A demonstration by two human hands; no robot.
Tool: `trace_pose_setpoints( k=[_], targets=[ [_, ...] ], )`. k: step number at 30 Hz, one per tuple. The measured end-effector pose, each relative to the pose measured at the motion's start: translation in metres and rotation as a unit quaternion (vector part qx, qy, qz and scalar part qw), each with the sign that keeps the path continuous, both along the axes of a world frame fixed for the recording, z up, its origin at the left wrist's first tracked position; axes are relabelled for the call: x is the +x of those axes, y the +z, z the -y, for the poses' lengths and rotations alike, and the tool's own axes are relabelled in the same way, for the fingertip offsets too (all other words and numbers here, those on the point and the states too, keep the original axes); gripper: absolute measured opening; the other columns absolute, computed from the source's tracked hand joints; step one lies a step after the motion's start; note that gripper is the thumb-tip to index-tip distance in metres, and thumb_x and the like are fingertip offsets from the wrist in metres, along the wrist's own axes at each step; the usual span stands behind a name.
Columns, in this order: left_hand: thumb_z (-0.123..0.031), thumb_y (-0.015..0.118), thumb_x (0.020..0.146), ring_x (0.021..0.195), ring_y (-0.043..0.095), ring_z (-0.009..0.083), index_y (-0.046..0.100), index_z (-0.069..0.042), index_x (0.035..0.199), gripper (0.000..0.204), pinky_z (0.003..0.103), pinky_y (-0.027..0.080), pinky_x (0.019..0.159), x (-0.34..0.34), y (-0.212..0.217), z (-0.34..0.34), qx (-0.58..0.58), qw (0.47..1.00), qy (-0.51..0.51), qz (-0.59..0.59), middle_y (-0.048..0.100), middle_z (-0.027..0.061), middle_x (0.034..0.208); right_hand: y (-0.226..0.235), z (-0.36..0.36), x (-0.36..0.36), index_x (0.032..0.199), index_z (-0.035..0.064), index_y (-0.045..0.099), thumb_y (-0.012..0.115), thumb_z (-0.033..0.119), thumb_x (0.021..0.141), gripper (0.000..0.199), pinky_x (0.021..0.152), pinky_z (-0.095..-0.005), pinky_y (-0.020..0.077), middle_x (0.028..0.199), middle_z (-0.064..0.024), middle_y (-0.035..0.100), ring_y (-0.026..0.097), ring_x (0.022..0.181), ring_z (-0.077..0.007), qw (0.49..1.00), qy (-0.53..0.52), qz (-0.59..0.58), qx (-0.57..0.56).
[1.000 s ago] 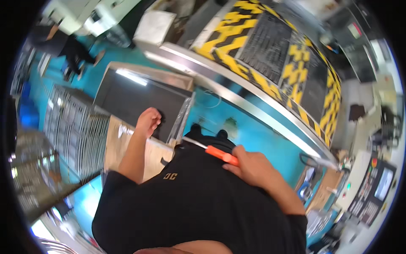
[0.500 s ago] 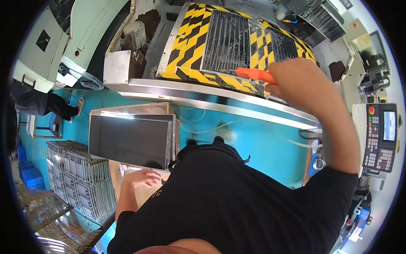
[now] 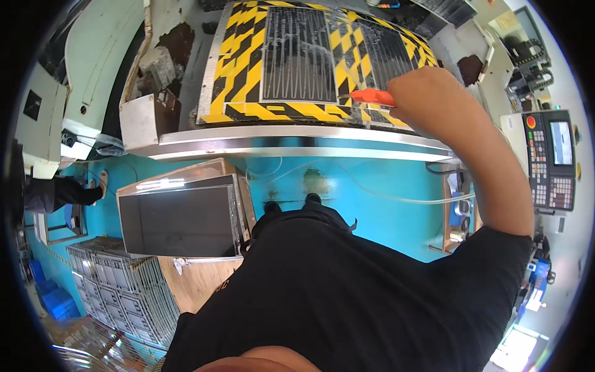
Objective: The person uses an air duster to spray a machine bed, removes a sheet of plastic components, and places a new sheet onto the bed. They then spray the bed again before picking up and positioning large glass panels onto the machine.
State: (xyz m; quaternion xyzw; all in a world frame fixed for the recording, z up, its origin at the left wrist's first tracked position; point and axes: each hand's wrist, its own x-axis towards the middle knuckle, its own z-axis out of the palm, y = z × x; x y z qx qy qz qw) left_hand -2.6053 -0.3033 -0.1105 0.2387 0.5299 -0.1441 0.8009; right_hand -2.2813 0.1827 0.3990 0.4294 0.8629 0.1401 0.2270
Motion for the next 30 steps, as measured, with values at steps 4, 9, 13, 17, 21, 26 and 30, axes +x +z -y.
trace_pose_setpoints(
  k=[4,9,13,17,21,26,30],
  targets=[
    [-0.033,0.059,0.091,0.096,0.069,0.0226,0.067,-0.012,0.121,0.038,0.038,0.055,0.083,-0.006,-0.024,-0.004,0.025,0.999,-0.029,-0.006,0.071,0.0092,0.106,-0.001,-0.003,0.033,0.086,0.0046,0.067,0.075,0.027,0.08,0.024,0.075,-0.0472,0.0511,0.08,-0.016,0.068,0.067,0.081,-0.0361,0.998,-0.062,0.031,0.001],
    [-0.033,0.058,0.091,0.096,0.069,0.0231,0.067,-0.012,0.12,0.038,0.038,0.055,0.083,0.004,-0.044,-0.019,0.054,0.997,-0.056,-0.022,0.071,0.0098,0.105,-0.007,-0.008,0.087,0.086,0.0044,0.068,0.074,0.026,0.082,0.023,0.076,-0.0468,0.0511,0.084,-0.0167,0.069,0.067,0.084,-0.0371,0.993,-0.112,0.045,0.006],
    [-0.034,0.058,0.091,0.096,0.069,0.0235,0.067,-0.011,0.12,0.038,0.039,0.055,0.083,0.014,-0.056,-0.023,0.081,0.993,-0.076,-0.036,0.071,0.0103,0.105,-0.015,-0.009,0.14,0.087,0.0043,0.069,0.074,0.025,0.082,0.023,0.078,-0.0468,0.0513,0.084,-0.0167,0.069,0.067,0.085,-0.0374,0.99,-0.142,0.025,0.01],
    [-0.034,0.058,0.091,0.096,0.069,0.0239,0.067,-0.011,0.12,0.038,0.039,0.054,0.083,0.025,-0.068,-0.028,0.111,0.988,-0.096,-0.053,0.071,0.0108,0.105,-0.023,-0.009,0.201,0.088,0.0036,0.069,0.074,0.026,0.082,0.024,0.079,-0.0468,0.0513,0.087,-0.0176,0.069,0.067,0.088,-0.0373,0.977,-0.212,0.039,0.007],
    [-0.034,0.058,0.091,0.095,0.069,0.0243,0.067,-0.011,0.119,0.038,0.039,0.054,0.083,0.055,-0.079,-0.047,0.144,0.981,-0.108,-0.072,0.071,0.0112,0.104,-0.034,-0.011,0.279,0.092,0.0026,0.068,0.071,0.026,0.084,0.025,0.081,-0.0467,0.0512,0.093,-0.0177,0.07,0.067,0.091,-0.0374,0.965,-0.261,-0.003,0.006],
    [-0.035,0.058,0.091,0.095,0.068,0.0248,0.067,-0.01,0.119,0.038,0.039,0.054,0.082,0.084,-0.083,-0.056,0.175,0.974,-0.101,-0.1,0.071,0.0118,0.104,-0.057,-0.01,0.364,0.103,0.0019,0.063,0.066,0.031,0.089,0.033,0.081,-0.0475,0.0515,0.095,-0.0186,0.07,0.067,0.092,-0.0389,0.935,-0.351,-0.044,-0.021],
    [-0.035,0.058,0.091,0.095,0.068,0.0252,0.067,-0.01,0.118,0.038,0.039,0.054,0.082,0.121,-0.094,-0.062,0.196,0.971,-0.077,-0.111,0.071,0.0123,0.103,-0.14,-0.006,0.402,0.116,0.0025,0.051,0.058,0.04,0.096,0.043,0.074,-0.0532,0.0523,0.094,-0.0223,0.07,0.07,0.087,-0.039,0.881,-0.431,-0.196,0.005]
  ],
)
